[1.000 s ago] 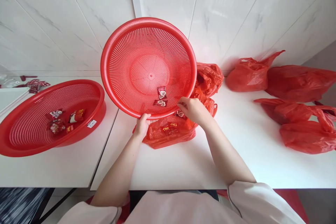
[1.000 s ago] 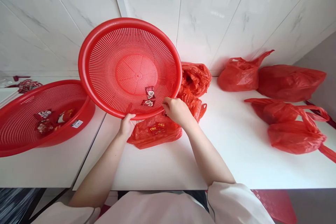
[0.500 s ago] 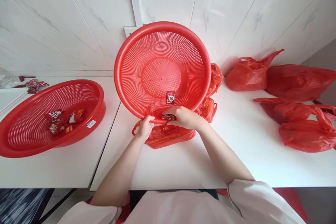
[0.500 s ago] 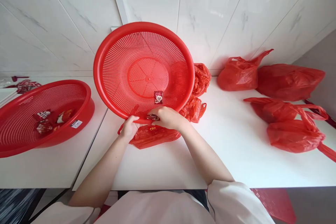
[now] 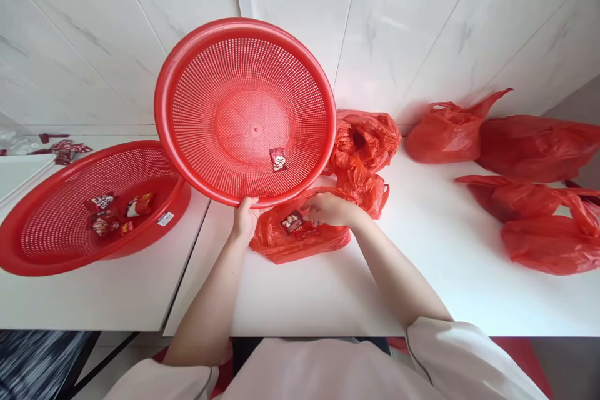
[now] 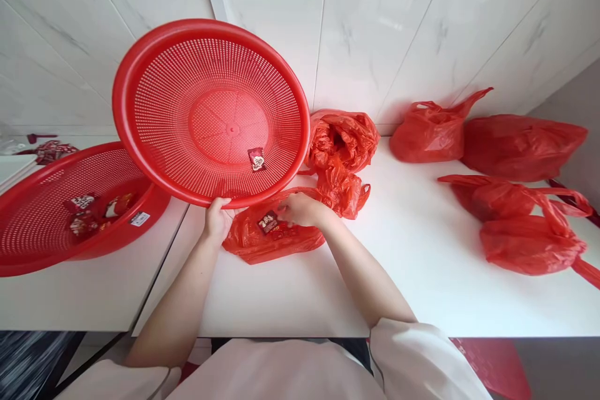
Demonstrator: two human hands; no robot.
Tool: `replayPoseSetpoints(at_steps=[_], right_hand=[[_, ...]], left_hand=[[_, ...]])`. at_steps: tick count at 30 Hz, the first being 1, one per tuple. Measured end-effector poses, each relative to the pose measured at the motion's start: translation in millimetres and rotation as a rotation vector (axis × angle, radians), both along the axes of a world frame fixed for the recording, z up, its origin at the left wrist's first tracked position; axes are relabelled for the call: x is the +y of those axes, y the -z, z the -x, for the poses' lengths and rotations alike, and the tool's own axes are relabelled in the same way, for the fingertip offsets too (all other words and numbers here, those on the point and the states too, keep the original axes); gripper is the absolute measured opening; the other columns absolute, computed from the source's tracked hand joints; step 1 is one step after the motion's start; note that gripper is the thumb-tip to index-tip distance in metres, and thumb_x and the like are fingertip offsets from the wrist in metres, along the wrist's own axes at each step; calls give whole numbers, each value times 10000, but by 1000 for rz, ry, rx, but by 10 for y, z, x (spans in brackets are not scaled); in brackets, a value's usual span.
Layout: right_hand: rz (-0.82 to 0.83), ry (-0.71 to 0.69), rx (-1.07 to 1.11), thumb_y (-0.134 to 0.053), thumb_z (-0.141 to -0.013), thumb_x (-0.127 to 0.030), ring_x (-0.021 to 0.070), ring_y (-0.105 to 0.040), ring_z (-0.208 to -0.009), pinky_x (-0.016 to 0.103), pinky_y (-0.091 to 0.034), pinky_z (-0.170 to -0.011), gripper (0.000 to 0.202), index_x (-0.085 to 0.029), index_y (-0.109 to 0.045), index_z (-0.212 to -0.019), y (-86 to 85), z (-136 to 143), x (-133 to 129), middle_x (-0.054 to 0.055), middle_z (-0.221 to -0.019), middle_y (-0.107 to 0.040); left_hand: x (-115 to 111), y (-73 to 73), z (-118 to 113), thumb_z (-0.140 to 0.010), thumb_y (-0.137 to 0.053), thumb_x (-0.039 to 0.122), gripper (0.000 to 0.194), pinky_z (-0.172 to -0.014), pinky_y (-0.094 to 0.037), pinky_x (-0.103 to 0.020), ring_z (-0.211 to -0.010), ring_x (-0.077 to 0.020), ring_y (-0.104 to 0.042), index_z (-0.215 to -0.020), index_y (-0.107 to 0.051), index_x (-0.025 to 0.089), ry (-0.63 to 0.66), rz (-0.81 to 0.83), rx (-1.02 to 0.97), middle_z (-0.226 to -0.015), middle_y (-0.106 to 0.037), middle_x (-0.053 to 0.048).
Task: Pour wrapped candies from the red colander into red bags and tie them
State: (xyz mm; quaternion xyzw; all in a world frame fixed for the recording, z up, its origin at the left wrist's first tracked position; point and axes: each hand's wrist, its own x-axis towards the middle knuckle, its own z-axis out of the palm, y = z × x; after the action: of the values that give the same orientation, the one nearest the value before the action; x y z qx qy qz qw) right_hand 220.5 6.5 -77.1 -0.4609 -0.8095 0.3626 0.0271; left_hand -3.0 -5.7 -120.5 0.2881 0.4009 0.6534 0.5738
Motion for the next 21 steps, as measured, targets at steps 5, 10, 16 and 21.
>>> replayPoseSetpoints(at_steps=[5,10,16,21], right_hand=[[-274,152,-38,-494,-890,-295,178,-611,-734,267,-423,-636,212,-200,-680,-857,-74,-60,-38,52,-819,-683],[-496,103,211,-414,-953,-288,174,-629,-824,284,-469,-760,261,-185,-649,-999,-140,-60,-74,64,-915,-690],[-646,204,-14,-506,-917,-388,321,-299,-1382,514,-330,-1063,511,-142,-455,-1362,118,39,20,173,-1524,-288],[-459,-1,23,-457,-926,-482,301,-430,-1304,477,-349,-1061,560,-133,-474,-1363,147,35,-7,180,-1404,-471]], left_hand=[[-36,31,-62,-637,-579,223,213,-784,-555,-412,-894,-258,-660,-837,-611,157,58,12,29,-846,-678,-49],[-110,110,-124,-668,-587,250,173,-761,-547,-397,-891,-269,-663,-813,-632,168,181,80,79,-802,-677,-51],[-201,155,-152,-675,-621,246,87,-763,-533,-375,-892,-267,-659,-638,-584,176,315,135,147,-715,-656,-40],[-171,138,-150,-701,-579,263,116,-761,-533,-381,-895,-271,-663,-746,-637,173,323,137,113,-766,-678,-55]])
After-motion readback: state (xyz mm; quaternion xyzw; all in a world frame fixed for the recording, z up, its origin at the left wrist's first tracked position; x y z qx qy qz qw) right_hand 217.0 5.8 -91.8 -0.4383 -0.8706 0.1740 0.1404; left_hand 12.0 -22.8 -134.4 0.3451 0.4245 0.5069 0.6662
